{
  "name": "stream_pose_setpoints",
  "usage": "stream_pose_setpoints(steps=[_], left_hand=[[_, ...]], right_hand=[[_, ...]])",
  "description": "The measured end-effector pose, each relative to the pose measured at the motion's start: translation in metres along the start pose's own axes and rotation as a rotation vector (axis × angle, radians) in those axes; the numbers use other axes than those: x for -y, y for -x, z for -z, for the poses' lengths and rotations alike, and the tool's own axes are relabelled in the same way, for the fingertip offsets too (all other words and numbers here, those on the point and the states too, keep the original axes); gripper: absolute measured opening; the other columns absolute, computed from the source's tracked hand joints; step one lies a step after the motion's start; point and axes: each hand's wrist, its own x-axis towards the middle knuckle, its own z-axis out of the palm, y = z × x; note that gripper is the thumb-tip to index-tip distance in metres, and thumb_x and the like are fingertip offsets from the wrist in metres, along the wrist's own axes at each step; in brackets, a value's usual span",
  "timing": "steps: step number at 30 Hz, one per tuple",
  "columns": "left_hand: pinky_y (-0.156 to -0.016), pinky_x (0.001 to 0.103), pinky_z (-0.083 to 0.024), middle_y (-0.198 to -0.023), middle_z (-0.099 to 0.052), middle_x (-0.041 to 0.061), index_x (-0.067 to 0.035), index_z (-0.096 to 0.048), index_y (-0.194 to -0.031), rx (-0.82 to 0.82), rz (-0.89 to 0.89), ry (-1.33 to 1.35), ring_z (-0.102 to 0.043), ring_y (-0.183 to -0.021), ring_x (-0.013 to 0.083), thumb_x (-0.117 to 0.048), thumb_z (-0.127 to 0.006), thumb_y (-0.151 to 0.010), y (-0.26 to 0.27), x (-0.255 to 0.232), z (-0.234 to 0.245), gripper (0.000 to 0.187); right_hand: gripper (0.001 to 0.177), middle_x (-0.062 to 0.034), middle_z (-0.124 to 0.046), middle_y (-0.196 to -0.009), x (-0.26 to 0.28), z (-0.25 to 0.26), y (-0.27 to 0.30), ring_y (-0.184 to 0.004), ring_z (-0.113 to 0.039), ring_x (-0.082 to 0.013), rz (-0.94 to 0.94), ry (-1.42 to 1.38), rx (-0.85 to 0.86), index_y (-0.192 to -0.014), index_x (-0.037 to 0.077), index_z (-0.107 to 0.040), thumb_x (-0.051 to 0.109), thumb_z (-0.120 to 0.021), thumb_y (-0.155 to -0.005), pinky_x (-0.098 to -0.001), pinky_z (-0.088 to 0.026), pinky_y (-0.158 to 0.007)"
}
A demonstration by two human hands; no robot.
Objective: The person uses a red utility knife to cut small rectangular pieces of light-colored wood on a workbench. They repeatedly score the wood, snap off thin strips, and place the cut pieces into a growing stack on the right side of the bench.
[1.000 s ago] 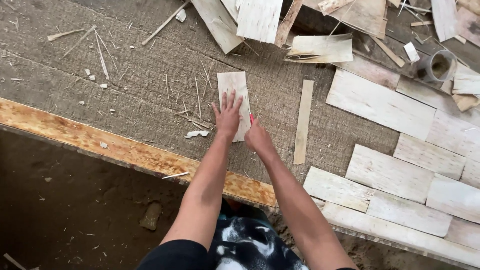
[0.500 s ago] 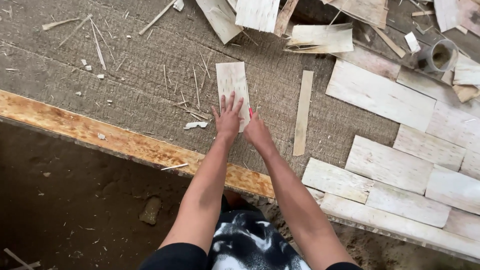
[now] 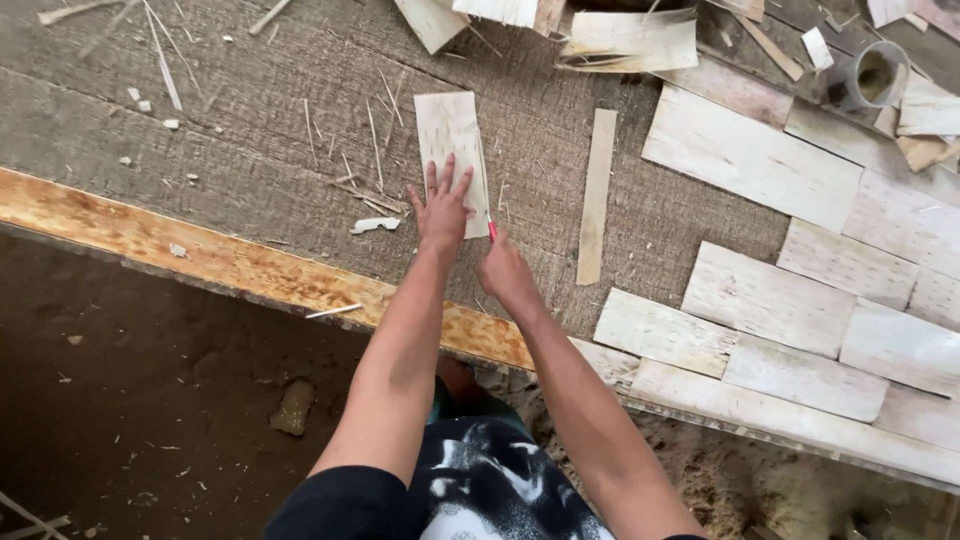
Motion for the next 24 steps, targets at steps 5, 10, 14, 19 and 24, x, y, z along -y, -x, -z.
stream_pose_setpoints(steps=[5, 10, 14, 19, 24], left_hand=[[-0.121, 0.072, -0.013, -0.173, 0.001, -0.013, -0.044, -0.027, -0.16, -0.011, -0.001, 0.003, 0.0, -0.159, 0.0259, -0.04, -0.071, -0.093, -0.001, 0.004, 0.003, 0.08], [-0.122, 0.072, -0.01, -0.172, 0.003, -0.014, -0.046, -0.026, -0.16, 0.0, 0.001, 0.026, 0.002, -0.159, 0.0232, -0.041, -0.073, -0.092, 0.005, -0.002, 0.004, 0.082], [-0.121, 0.062, -0.019, -0.168, -0.019, 0.009, -0.028, -0.03, -0.16, -0.137, 0.114, 0.043, -0.015, -0.156, 0.0277, -0.05, -0.08, -0.083, 0.021, -0.007, 0.023, 0.094], [-0.099, 0.048, -0.044, -0.142, -0.04, 0.015, -0.013, -0.03, -0.157, -0.282, 0.193, 0.004, -0.04, -0.13, 0.0297, -0.054, -0.089, -0.071, 0.022, -0.006, 0.027, 0.112], [-0.09, 0.046, -0.05, -0.121, -0.051, 0.021, 0.0, -0.047, -0.136, -0.333, 0.229, 0.269, -0.054, -0.114, 0.033, -0.015, -0.094, -0.072, 0.006, 0.002, 0.033, 0.08]], right_hand=[[0.053, -0.0359, -0.057, -0.135, 0.002, -0.007, 0.025, -0.129, -0.055, -0.0533, -0.007, -0.021, 0.019, -0.149, -0.001, -0.028, 0.022, -0.034, -0.101, -0.0618, -0.045, -0.108], [0.049, -0.0326, -0.058, -0.133, -0.041, -0.029, 0.017, -0.129, -0.057, -0.0514, 0.0, 0.042, 0.024, -0.143, 0.001, -0.037, 0.023, -0.037, -0.099, -0.0581, -0.047, -0.107], [0.046, -0.0234, -0.067, -0.11, -0.089, -0.041, -0.002, -0.114, -0.065, -0.0445, -0.053, -0.143, -0.025, -0.128, 0.01, -0.053, 0.044, -0.047, -0.098, -0.0543, -0.051, -0.092], [0.032, -0.0141, -0.058, -0.076, -0.13, -0.005, -0.024, -0.075, -0.063, -0.0299, -0.129, -0.43, -0.319, -0.113, -0.002, -0.06, 0.024, -0.044, -0.105, -0.0421, -0.046, -0.067], [0.042, -0.0235, -0.051, -0.118, -0.197, 0.007, -0.089, -0.119, -0.058, -0.0472, -0.13, -0.327, -0.707, -0.111, -0.003, -0.05, 0.031, -0.069, -0.095, -0.0552, -0.052, -0.096]])
